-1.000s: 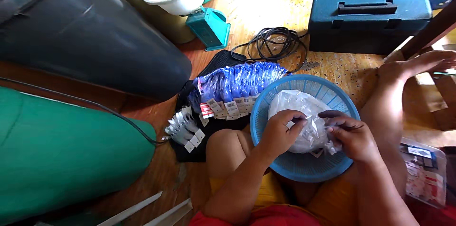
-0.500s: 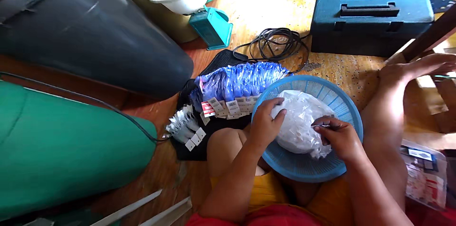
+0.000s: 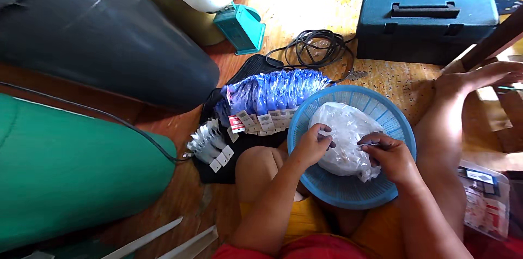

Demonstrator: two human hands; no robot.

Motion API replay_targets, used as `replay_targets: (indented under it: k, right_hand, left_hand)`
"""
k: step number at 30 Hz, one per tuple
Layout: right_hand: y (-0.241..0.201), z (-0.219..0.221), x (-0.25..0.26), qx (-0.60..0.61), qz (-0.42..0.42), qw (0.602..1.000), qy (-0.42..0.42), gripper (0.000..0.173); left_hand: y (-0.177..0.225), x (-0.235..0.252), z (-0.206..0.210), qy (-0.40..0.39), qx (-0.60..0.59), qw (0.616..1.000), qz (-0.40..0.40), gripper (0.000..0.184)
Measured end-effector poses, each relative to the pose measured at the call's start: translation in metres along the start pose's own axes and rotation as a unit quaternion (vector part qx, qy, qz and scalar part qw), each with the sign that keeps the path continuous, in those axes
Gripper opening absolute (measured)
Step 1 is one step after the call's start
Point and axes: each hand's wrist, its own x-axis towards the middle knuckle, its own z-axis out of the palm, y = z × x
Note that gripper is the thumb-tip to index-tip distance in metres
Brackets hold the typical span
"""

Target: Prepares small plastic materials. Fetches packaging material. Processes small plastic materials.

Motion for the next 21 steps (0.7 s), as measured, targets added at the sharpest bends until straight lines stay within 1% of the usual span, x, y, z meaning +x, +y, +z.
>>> replay_targets:
  k: [2, 3, 4, 6, 7, 8, 9, 11, 12, 14, 15, 17, 19, 21]
  right_hand:
    - [0.000, -0.001, 0.000, 0.004, -0.001, 1.000, 0.003, 0.011]
    - [0.000, -0.001, 0.000, 0.009, -0.004, 1.000, 0.001, 0.011]
    - [0.000, -0.001, 0.000, 0.012, -0.006, 1.000, -0.001, 0.011]
    - [0.000, 0.001, 0.000, 0.012, -0.009, 1.000, -0.006, 0.011]
    - [-0.001, 0.002, 0.000, 0.011, -0.010, 1.000, -0.006, 0.011]
    - [-0.001, 0.002, -0.001, 0.010, -0.012, 1.000, -0.006, 0.011]
    - [-0.001, 0.002, -0.001, 0.010, -0.015, 1.000, -0.007, 0.011]
    - [0.001, 0.000, -0.002, 0.008, -0.027, 1.000, -0.006, 0.011]
    - [0.002, -0.001, -0.002, 0.010, -0.033, 0.999, -0.005, 0.011]
    - [0.003, -0.002, -0.001, 0.016, -0.041, 0.999, -0.002, 0.011]
    - [0.002, -0.002, -0.001, 0.017, -0.043, 0.999, -0.001, 0.011]
    - [0.001, -0.003, -0.001, 0.020, -0.044, 0.999, 0.000, 0.011]
    - [0.001, -0.003, -0.002, 0.026, -0.044, 0.999, 0.000, 0.011]
    - [0.001, -0.003, -0.003, 0.030, -0.042, 0.999, -0.001, 0.011]
  left_hand:
    - [0.001, 0.005, 0.003, 0.026, 0.064, 0.997, -0.016, 0.046]
    - [0.002, 0.009, 0.005, 0.025, 0.107, 0.994, -0.027, 0.050]
    - [0.003, 0.013, 0.007, 0.022, 0.143, 0.989, -0.034, 0.049]
    - [0.004, 0.018, 0.012, 0.031, 0.200, 0.979, -0.021, 0.041]
    - [0.004, 0.017, 0.015, 0.052, 0.218, 0.975, 0.004, 0.038]
    - [0.001, 0.015, 0.018, 0.085, 0.225, 0.969, 0.048, 0.036]
    - [-0.003, 0.013, 0.023, 0.127, 0.222, 0.960, 0.111, 0.033]
    - [-0.016, 0.013, 0.029, 0.207, 0.185, 0.927, 0.253, 0.025]
    - [-0.019, 0.014, 0.030, 0.222, 0.155, 0.915, 0.298, 0.023]
    - [-0.021, 0.014, 0.029, 0.208, 0.083, 0.912, 0.343, 0.020]
    - [-0.020, 0.013, 0.028, 0.197, 0.053, 0.916, 0.344, 0.020]
    - [-0.017, 0.006, 0.025, 0.192, 0.042, 0.934, 0.298, 0.021]
    - [-0.010, -0.002, 0.017, 0.170, 0.105, 0.960, 0.198, 0.031]
    - [0.003, -0.002, 0.009, 0.086, 0.185, 0.977, 0.066, 0.047]
